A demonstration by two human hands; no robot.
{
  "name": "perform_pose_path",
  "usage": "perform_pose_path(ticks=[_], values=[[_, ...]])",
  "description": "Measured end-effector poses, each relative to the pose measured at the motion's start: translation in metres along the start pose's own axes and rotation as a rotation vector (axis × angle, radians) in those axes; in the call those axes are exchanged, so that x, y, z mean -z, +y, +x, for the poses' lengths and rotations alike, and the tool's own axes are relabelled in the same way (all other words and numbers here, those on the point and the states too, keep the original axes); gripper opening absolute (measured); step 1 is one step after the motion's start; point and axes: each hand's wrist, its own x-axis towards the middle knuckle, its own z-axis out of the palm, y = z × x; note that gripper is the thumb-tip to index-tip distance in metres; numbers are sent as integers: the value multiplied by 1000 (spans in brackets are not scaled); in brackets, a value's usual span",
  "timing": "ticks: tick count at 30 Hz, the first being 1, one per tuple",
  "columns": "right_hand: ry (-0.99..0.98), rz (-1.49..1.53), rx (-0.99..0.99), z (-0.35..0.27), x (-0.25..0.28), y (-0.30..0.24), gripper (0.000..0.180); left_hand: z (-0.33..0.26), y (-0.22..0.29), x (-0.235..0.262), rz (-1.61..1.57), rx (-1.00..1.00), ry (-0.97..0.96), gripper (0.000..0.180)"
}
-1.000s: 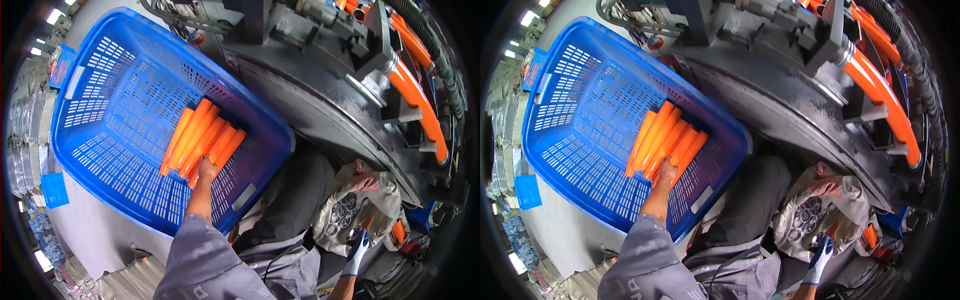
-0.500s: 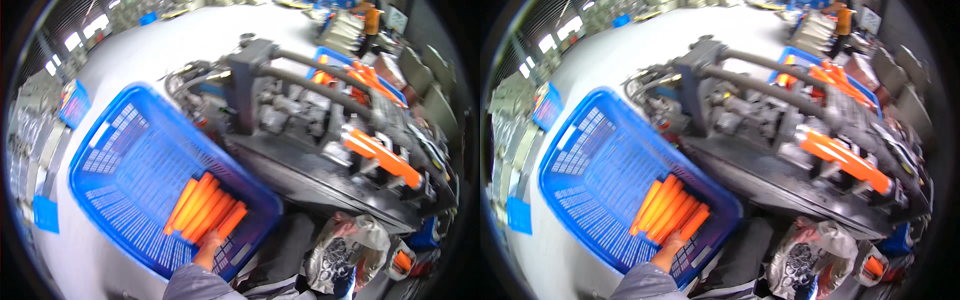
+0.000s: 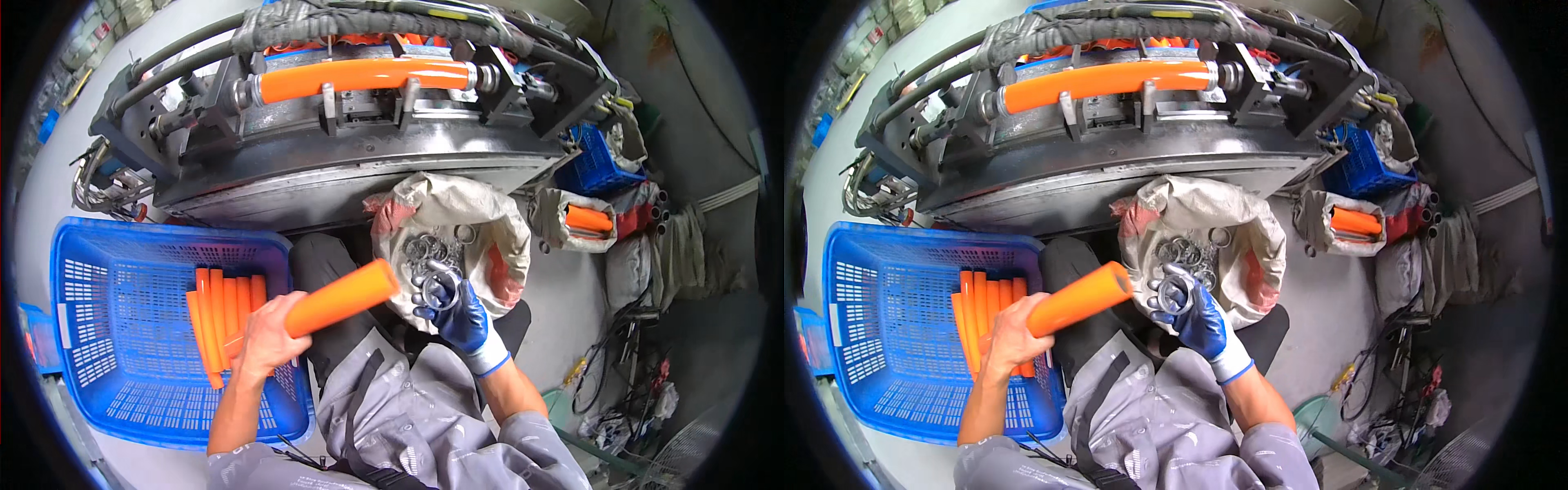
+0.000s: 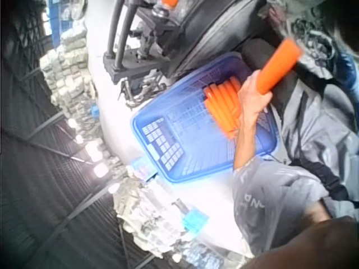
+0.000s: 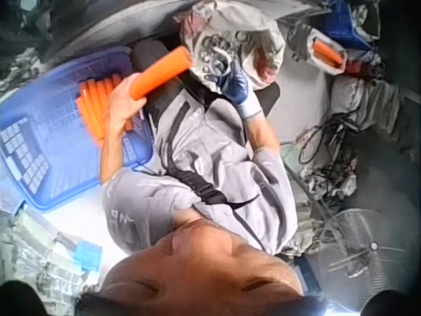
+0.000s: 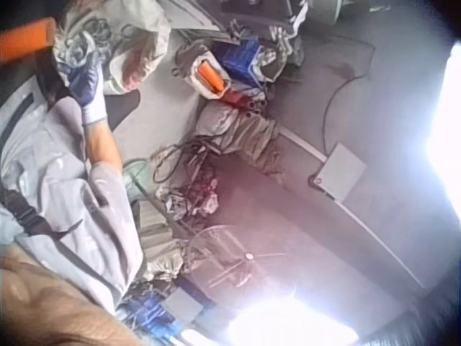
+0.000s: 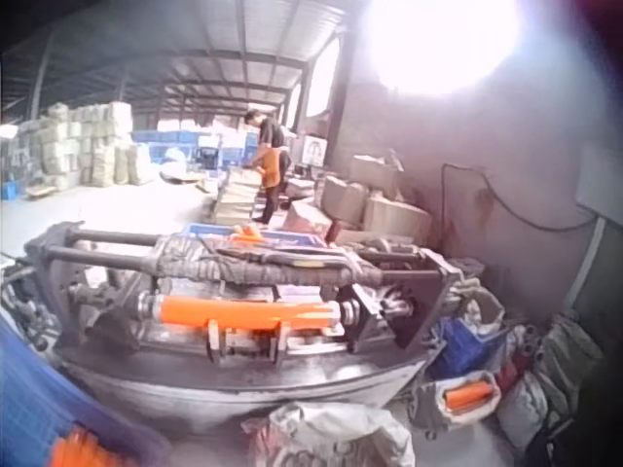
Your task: The person fits metal rings onto orange tubes and processes them using a machine. Afterwards, the person removes their gloves and unbuckles a harness strap.
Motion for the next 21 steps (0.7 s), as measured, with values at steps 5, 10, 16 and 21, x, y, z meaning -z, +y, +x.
perform_pose_path(ticks=[5, 10, 16, 21], values=[[60, -501, 214, -30, 17, -14, 73, 4, 62, -8, 137, -180, -131, 60], [-67, -875, 284, -50, 0, -21, 83, 3, 85, -16, 232, -212, -169, 62], [110, -1064, 309, -54, 9, -11, 83, 6, 92, -23, 254, -190, -181, 60], [92, -911, 278, -50, 11, -11, 84, 6, 93, -29, 274, -191, -170, 61]])
